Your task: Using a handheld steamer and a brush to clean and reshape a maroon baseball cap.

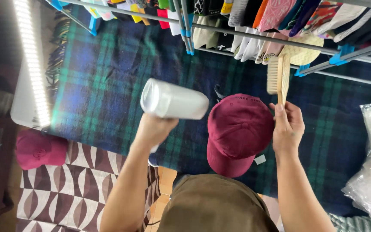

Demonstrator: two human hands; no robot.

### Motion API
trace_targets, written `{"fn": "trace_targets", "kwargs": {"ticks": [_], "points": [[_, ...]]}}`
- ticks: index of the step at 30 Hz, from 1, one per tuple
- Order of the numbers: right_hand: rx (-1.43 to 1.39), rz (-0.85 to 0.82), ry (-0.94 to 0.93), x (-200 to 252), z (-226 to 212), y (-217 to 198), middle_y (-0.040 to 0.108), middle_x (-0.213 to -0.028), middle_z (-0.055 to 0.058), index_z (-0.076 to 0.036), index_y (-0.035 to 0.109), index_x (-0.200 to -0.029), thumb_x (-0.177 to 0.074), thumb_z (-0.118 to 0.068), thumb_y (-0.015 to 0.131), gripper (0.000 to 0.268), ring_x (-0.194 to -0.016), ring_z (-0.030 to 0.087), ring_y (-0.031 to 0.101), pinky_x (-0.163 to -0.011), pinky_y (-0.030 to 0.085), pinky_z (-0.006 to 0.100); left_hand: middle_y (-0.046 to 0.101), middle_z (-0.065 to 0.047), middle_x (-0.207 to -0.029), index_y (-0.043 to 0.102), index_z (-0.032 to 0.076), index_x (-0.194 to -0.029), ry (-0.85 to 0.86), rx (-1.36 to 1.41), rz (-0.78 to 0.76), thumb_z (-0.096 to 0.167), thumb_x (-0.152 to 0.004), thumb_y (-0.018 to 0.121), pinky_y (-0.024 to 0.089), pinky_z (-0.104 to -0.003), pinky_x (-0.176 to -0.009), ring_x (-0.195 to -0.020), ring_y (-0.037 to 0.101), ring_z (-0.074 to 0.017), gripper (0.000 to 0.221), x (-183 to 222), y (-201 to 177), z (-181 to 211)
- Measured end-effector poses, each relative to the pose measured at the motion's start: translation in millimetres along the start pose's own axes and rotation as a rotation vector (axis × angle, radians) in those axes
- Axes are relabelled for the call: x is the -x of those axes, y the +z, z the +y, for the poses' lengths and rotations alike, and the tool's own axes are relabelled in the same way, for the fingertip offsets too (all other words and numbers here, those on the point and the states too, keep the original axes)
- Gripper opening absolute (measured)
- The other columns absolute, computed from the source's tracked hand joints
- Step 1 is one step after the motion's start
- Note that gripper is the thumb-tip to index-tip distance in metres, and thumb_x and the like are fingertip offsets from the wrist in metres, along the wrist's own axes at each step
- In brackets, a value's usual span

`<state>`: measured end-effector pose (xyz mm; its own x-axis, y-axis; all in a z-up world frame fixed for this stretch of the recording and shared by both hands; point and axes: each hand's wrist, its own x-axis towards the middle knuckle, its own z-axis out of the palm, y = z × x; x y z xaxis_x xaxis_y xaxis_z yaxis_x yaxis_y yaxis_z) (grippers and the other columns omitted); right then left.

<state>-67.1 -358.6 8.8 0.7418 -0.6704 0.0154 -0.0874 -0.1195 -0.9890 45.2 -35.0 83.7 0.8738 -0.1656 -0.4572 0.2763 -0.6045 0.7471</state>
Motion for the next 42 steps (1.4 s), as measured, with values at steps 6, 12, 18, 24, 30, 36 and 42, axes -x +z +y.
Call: {"fn": "trace_targets", "kwargs": {"ticks": [6, 12, 18, 24, 30, 36, 42], "points": [[0.393, 0.01, -0.051, 42.6, -0.8, -31.2, 0.064, -0.085, 0.009, -0.01, 0.072, -0.124, -0.11, -0.036, 0.076, 0.03, -0.091, 0.026, 0.07, -0.084, 0.056, 0.043, 0.058, -0.011, -0.052, 0.068, 0.006, -0.078, 0.429, -0.165, 0.278, 0.024, -0.075, 0.08, 0.047, -0.041, -0.036, -0.046, 0.063, -0.0313, 0.022, 76.4, 46.0, 4.9], [0.38, -0.006, -0.031, 78.3, -16.7, -42.8, 0.062, -0.089, 0.01, -0.007, 0.069, -0.124, -0.112, -0.03, 0.072, 0.026, -0.084, 0.019, 0.062, -0.079, 0.054, 0.039, 0.068, -0.013, -0.07, 0.062, 0.008, -0.102, 0.396, -0.166, 0.454, 0.032, -0.069, 0.09, 0.058, -0.046, -0.056, -0.066, 0.07, -0.0396, 0.05, 135.4, 91.2, -61.2], [0.296, -0.008, -0.164, 54.6, 1.9, -45.4, 0.068, -0.099, 0.015, -0.004, 0.066, -0.125, -0.116, -0.032, 0.066, 0.03, -0.094, 0.027, 0.066, -0.084, 0.053, 0.044, 0.071, 0.011, -0.078, 0.06, 0.036, -0.101, 0.142, -0.16, 0.361, 0.055, -0.063, 0.09, 0.061, -0.034, -0.074, -0.078, 0.076, -0.0195, 0.052, 166.5, 159.4, -163.9], [0.141, -0.088, -0.226, 40.7, -19.9, -17.6, 0.074, -0.107, 0.01, -0.007, 0.063, -0.116, -0.115, -0.033, 0.06, 0.027, -0.111, 0.028, 0.072, -0.099, 0.054, 0.044, 0.067, 0.006, -0.081, 0.054, 0.029, -0.103, 0.188, -0.162, 0.316, 0.049, -0.065, 0.089, 0.06, -0.036, -0.079, -0.083, 0.075, -0.0218, 0.055, 180.1, 166.9, -130.2], [0.132, -0.054, -0.283, 49.6, -2.5, -14.8, 0.075, -0.112, 0.014, -0.003, 0.059, -0.117, -0.115, -0.03, 0.06, 0.027, -0.117, 0.03, 0.069, -0.105, 0.049, 0.048, 0.071, 0.002, -0.089, 0.055, 0.027, -0.11, 0.145, -0.171, 0.282, 0.046, -0.067, 0.088, 0.061, -0.039, -0.084, -0.091, 0.076, -0.025, 0.056, 177.4, 154.6, -83.0], [0.218, -0.024, -0.31, 63.9, 3.0, -13.6, 0.073, -0.112, 0.013, -0.006, 0.055, -0.118, -0.117, -0.031, 0.053, 0.026, -0.093, 0.023, 0.064, -0.084, 0.053, 0.04, 0.067, -0.004, -0.082, 0.058, 0.014, -0.113, 0.366, -0.357, 0.35, 0.03, -0.083, 0.064, 0.06, -0.04, -0.071, -0.075, 0.073, -0.0288, 0.035, 150.2, 141.6, -8.8], [0.273, -0.022, -0.305, 69.7, 32.7, -29.8, 0.064, -0.095, 0.013, -0.006, 0.055, -0.121, -0.117, -0.031, 0.055, 0.025, -0.084, 0.026, 0.065, -0.073, 0.054, 0.039, 0.05, 0.002, -0.075, 0.053, 0.01, -0.103, 0.577, -0.64, 0.274, 0.024, -0.079, 0.062, 0.053, -0.039, -0.055, -0.062, 0.065, -0.0281, 0.029, 153.3, 129.3, -3.4]]}}
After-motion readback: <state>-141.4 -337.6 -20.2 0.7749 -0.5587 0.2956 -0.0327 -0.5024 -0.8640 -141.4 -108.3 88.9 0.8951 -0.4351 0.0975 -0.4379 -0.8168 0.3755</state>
